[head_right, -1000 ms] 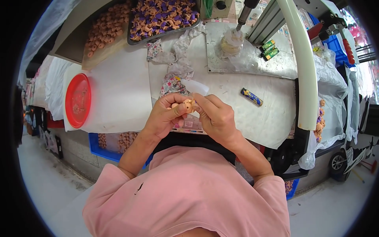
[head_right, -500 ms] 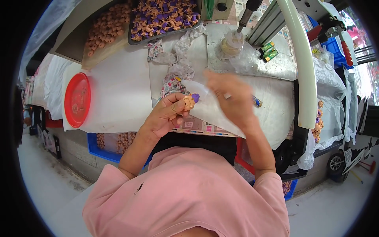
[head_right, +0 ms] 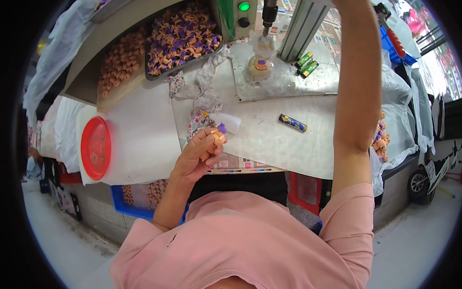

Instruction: The person is assembling small doll heads by applying a liquid from a bottle and attaching components.

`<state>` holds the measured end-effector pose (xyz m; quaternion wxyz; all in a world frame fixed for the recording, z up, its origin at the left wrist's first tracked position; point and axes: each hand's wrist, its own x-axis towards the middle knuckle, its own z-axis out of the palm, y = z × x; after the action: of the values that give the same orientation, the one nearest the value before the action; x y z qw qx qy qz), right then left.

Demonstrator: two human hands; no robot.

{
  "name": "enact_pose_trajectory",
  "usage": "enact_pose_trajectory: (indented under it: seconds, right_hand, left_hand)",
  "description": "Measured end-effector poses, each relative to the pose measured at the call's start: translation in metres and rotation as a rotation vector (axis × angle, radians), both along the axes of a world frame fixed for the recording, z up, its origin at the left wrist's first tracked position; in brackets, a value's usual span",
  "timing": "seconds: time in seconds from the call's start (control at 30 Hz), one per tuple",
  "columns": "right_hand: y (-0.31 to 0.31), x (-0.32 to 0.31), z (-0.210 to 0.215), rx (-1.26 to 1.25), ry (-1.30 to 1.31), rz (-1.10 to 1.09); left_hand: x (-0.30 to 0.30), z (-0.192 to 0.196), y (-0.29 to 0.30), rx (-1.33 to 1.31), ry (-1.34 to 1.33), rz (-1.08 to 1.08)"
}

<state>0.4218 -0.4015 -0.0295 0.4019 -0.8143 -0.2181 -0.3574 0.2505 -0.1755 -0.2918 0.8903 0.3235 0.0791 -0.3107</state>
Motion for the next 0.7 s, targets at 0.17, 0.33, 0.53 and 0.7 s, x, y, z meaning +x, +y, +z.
enact_pose_trajectory:
  seconds: [0.17,0.33,0.53,0.7]
  right_hand:
    - [-0.046,-0.033,-0.066,-0.058,-0.026,-0.575]
    - [-0.041,-0.055,-0.174,-0.250,0.577,-0.278]
    - [-0.024,-0.040,-0.250,-0.189,0.213,-0.230]
    - [-0.061,-0.080,-0.218,0.028,0.276,-0.311]
  left_hand:
    - [0.001,0.008,0.006,-0.035,0.015,0.037]
    - [0.004,0.001,0.027,0.014,0.008,0.152]
    - [0.014,0.015,0.010,-0.026,-0.072,0.085]
    - [0.023,0.023,0.010,-0.018,-0.109,0.092]
